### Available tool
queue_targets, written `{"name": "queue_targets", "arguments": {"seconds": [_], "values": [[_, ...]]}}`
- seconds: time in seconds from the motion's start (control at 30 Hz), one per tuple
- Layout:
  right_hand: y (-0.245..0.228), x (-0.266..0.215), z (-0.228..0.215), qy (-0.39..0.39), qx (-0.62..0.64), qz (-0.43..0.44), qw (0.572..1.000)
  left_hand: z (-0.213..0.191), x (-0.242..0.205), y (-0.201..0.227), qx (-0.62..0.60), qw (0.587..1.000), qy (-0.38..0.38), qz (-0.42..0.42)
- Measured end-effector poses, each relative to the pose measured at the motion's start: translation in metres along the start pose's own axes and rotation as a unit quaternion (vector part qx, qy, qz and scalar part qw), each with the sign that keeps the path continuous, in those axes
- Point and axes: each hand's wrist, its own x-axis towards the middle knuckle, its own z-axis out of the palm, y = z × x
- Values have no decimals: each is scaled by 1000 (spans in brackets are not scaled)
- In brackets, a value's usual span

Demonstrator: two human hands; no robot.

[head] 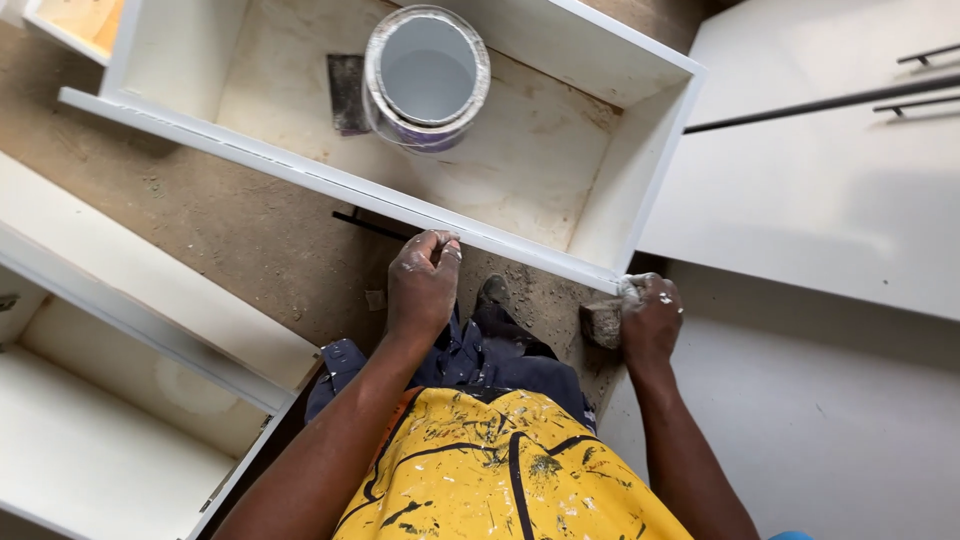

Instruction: Applying white filler or putty to the internal joints and edges of a wooden drawer to prepare it for finishing.

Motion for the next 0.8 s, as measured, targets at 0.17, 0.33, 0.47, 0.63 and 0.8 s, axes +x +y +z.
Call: {"name": "queue_targets", "arguments": {"seconds": [0.17,0.33,0.47,0.63,0.8], "values": [[8,-8,-39,23,43,112,993,9,-13,6,-11,1000,-22,-4],[-21,-11,-17,49,115,116,985,6,-17,4,-6,1000,-23,-13],[-84,-4,28,3,141,44,989,-2,-14,1,0,1000,-7,0],[-198,7,72,-60,206,-50,975,-20,-2,-4,20,998,41,54],[-299,4,29,-140,367,-93,915,-55,13,-2,11,993,91,74]]}}
